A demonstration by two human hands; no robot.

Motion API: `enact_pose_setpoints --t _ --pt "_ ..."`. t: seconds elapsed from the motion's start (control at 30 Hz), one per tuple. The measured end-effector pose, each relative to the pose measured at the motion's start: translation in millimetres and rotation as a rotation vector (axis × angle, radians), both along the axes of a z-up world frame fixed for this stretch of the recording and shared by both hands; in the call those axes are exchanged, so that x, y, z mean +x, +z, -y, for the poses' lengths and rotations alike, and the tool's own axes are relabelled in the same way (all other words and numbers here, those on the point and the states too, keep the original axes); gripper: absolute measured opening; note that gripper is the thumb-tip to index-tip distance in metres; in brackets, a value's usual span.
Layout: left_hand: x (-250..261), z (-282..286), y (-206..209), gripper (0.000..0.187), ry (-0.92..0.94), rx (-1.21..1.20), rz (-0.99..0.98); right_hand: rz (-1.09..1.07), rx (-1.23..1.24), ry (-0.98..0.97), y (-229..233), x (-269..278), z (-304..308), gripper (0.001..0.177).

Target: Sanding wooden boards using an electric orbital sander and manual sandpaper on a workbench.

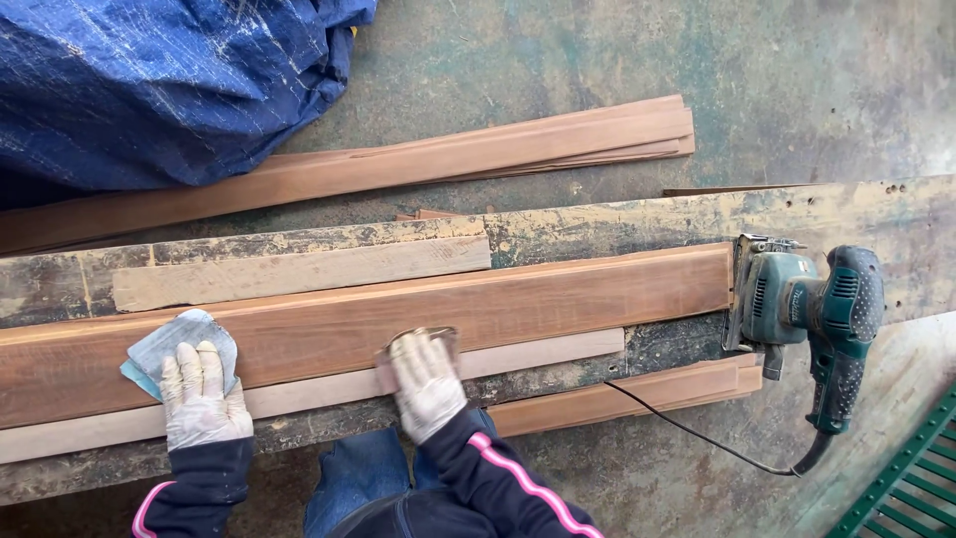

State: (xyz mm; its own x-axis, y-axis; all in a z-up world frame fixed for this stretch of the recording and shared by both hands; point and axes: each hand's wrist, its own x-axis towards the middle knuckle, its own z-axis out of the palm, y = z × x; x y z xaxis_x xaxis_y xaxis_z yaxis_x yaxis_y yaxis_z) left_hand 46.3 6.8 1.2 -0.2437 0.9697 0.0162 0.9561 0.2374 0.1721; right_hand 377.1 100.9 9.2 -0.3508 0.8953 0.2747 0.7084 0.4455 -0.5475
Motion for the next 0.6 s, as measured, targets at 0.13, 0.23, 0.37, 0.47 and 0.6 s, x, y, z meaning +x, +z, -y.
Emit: enact_pose_setpoints --t 0.13,0.23,0.37,0.47,0.6 --pt "-4 1 -4 0.067 -0.013 -0.032 -0.005 -0.047 -0.033 0.201 -6 65 -21 0.049" --pt "0 1 -1 0.064 -0.025 -0.037 -0.033 0.230 0.213 -0.191 -15 166 -40 0.035" --pt "4 1 -4 0.065 0.003 -0.031 -0.025 0.136 0.121 -0.068 18 105 -30 0.040" --pt "11 -5 -2 0.065 -0.037 -0.048 -0.054 0.056 0.061 0.038 26 24 -11 0.043" --pt "44 -13 -9 0.067 -0.200 -0.064 0.015 -0.063 -0.027 0.170 19 21 -28 0.049"
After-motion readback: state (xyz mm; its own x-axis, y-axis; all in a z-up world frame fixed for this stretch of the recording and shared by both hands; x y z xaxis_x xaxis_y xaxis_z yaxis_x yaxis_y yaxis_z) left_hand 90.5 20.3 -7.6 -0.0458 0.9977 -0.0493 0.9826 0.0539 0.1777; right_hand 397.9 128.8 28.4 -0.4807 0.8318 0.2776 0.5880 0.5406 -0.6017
